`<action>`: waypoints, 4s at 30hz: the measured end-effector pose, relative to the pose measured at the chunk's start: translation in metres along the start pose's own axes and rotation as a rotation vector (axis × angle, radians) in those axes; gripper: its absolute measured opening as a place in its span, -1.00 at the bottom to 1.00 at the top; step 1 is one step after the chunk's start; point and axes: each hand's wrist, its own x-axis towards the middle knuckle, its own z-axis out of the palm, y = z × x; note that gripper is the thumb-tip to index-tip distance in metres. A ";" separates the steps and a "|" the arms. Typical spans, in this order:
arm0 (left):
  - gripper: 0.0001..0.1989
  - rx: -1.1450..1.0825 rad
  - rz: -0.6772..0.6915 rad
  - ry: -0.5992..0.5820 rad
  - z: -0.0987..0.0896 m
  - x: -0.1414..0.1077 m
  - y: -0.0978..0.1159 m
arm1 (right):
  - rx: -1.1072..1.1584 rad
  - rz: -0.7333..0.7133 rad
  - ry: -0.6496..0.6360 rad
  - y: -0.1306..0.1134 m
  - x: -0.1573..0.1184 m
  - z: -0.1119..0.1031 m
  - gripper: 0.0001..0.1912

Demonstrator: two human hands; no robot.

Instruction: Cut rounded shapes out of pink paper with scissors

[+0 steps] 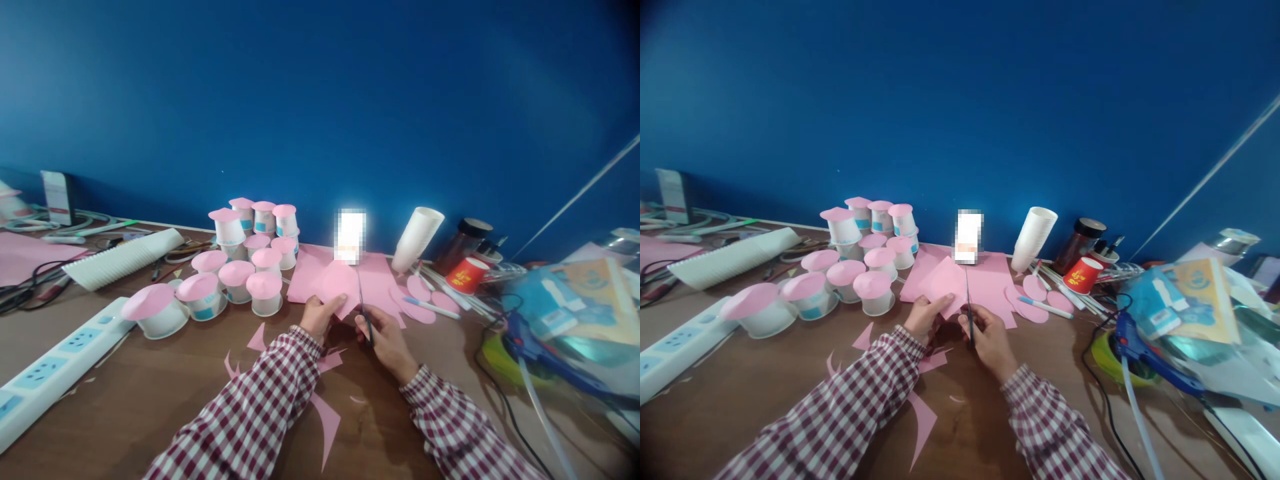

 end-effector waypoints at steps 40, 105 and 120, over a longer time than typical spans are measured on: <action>-0.63 0.002 0.023 0.036 0.004 -0.004 0.004 | 0.008 -0.036 0.000 0.004 0.000 -0.001 -0.61; -0.65 -0.014 0.048 0.043 0.003 -0.001 0.003 | -0.047 -0.075 -0.001 0.001 0.002 0.000 -0.62; -0.66 0.012 0.045 0.064 0.002 -0.004 0.005 | -0.054 -0.087 0.003 0.004 0.002 -0.001 -0.61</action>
